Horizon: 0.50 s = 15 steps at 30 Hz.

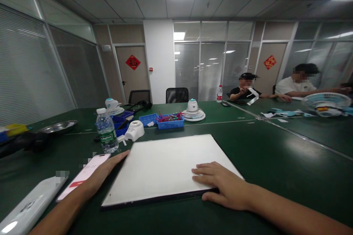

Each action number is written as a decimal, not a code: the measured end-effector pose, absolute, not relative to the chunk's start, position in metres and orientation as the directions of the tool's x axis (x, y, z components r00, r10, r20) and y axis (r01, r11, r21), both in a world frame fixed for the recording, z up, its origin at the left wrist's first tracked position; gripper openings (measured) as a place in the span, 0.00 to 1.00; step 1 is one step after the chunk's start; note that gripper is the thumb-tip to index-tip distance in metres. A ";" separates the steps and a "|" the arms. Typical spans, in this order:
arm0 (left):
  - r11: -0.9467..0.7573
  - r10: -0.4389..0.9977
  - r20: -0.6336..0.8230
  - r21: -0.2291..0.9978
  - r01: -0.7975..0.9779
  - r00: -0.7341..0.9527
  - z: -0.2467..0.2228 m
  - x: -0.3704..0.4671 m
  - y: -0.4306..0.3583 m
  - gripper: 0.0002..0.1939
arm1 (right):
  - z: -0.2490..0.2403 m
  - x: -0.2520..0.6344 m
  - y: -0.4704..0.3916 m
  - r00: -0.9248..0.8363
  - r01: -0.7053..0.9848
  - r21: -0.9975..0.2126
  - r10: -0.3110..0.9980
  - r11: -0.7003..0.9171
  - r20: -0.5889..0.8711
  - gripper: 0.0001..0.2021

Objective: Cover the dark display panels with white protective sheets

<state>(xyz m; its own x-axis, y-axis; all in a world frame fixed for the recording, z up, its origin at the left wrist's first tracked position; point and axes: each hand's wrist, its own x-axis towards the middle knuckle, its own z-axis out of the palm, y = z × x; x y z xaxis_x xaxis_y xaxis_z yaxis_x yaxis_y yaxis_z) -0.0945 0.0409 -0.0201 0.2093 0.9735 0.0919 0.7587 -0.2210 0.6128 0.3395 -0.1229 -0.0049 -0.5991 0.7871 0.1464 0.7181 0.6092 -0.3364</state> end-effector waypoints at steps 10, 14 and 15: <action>-0.451 0.893 0.104 0.232 0.862 0.438 -0.060 -0.080 0.050 0.36 | -0.011 0.340 -0.116 -0.646 0.709 -0.098 0.699 0.698 0.307 0.25; -0.488 0.872 0.125 0.153 0.859 0.473 -0.063 -0.082 0.052 0.35 | -0.006 0.333 -0.110 -0.834 0.502 0.318 0.353 0.804 0.423 0.13; -0.488 0.872 0.127 0.146 0.860 0.473 -0.064 -0.082 0.053 0.35 | -0.004 0.330 -0.110 -0.866 0.445 0.414 0.264 0.794 0.425 0.11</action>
